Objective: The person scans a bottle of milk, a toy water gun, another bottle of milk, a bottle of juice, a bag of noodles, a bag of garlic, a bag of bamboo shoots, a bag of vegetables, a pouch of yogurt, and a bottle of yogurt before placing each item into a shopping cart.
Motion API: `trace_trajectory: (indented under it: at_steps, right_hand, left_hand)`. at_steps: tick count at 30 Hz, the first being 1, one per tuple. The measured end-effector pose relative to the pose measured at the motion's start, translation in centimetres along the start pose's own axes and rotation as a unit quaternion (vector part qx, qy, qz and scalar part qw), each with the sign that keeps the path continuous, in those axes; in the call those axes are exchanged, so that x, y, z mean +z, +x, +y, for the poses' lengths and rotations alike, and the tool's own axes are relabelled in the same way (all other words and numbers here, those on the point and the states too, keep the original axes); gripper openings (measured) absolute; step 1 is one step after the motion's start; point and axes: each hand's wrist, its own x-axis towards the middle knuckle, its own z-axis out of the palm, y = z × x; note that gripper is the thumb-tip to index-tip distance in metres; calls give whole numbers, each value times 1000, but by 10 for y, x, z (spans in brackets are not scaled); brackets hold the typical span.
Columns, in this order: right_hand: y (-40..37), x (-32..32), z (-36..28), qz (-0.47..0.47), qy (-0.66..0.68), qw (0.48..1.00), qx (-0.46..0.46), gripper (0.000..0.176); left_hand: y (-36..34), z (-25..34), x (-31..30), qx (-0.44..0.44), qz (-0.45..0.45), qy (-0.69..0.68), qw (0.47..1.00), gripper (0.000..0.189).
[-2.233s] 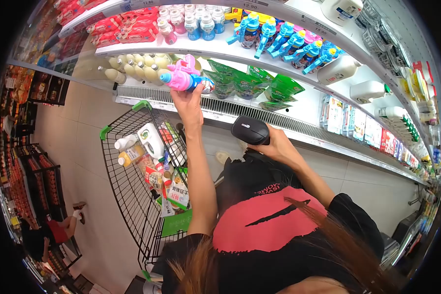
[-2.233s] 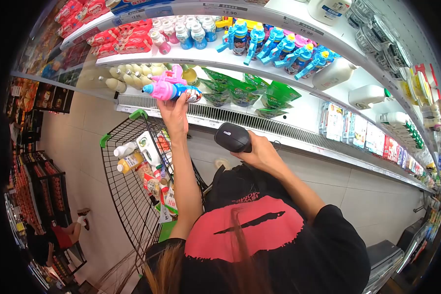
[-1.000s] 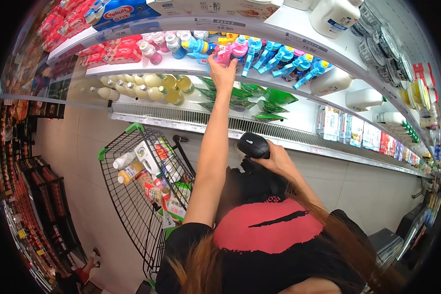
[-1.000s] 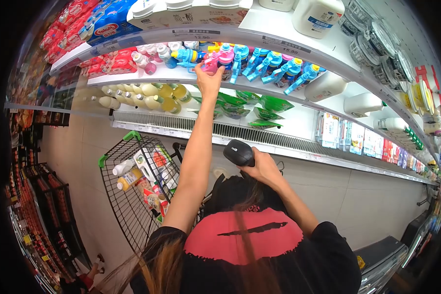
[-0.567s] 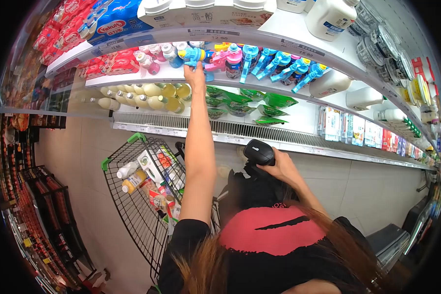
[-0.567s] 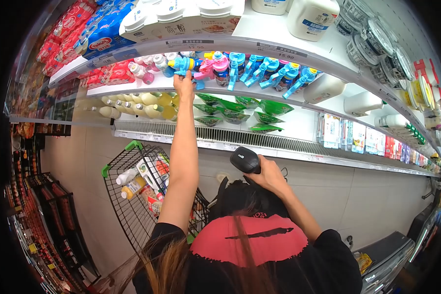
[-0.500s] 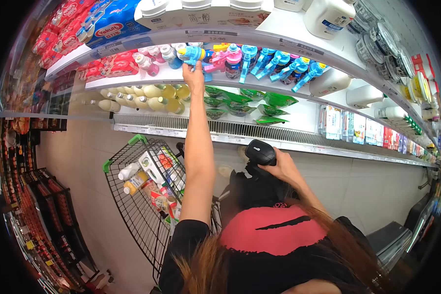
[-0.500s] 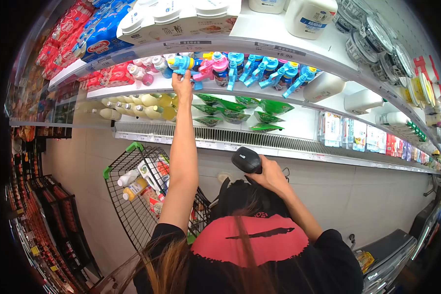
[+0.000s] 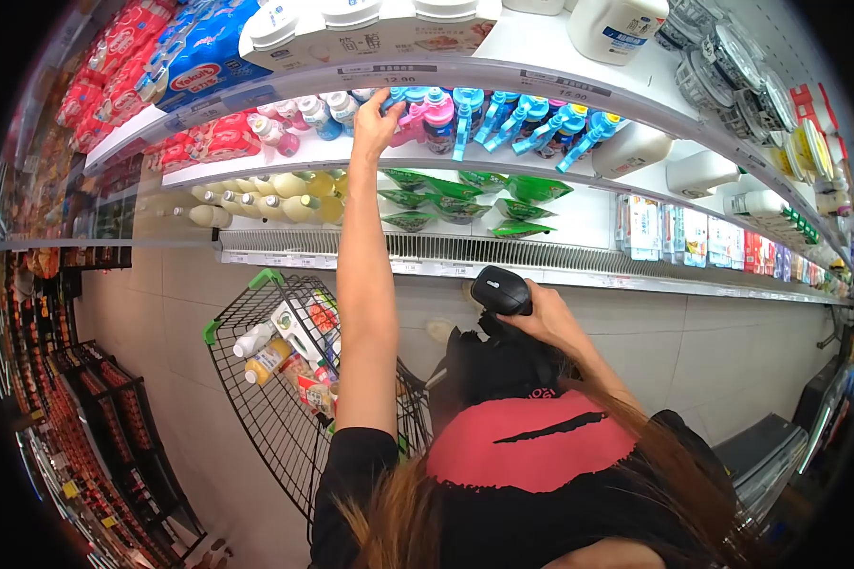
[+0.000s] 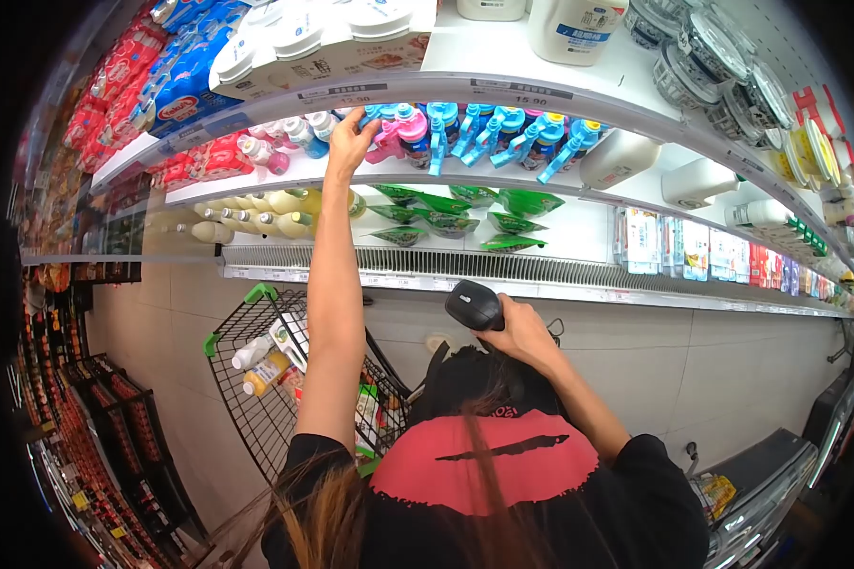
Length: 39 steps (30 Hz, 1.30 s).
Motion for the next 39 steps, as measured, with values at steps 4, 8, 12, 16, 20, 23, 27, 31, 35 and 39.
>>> trace_trajectory:
  at_steps: [4, 8, 12, 16, 20, 23, 27, 31, 35, 39]
  right_hand:
    - [0, 0, 0, -36, -26, 998, 38, 58]
    - [4, 5, -7, -42, -12, 998, -36, 51]
    - [13, 7, -20, -107, -14, 993, -55, 51]
    - [33, 24, -17, -227, 6, 966, -119, 54]
    - [44, 28, -24, -324, -70, 926, -178, 49]
    - [40, 30, -32, -361, -105, 903, -209, 46]
    - [23, 30, -12, -363, -136, 890, -242, 48]
    - [-15, 22, 12, -363, -134, 887, -252, 49]
    - [-53, 6, 56, -347, -110, 886, -287, 49]
    - [-112, -16, 104, -313, -119, 896, -291, 50]
  left_hand:
    - [-3, -1, 8, 73, 67, 17, 995, 42]
    - [-40, 29, -10, 89, 185, 56, 977, 54]
    - [-178, 85, -43, -63, 285, 89, 952, 43]
    - [-386, 63, -59, -232, 353, 303, 854, 52]
    - [-580, 104, -64, -641, 305, 328, 623, 65]
    - [-661, 142, -44, -817, 129, 228, 514, 83]
    - [-723, 138, 4, -827, 63, 131, 542, 97]
    - [-711, 146, 41, -801, 104, 236, 540, 92]
    - [-713, 133, 81, -699, 234, 381, 559, 58]
    - [-738, 128, 103, -618, 225, 493, 570, 43]
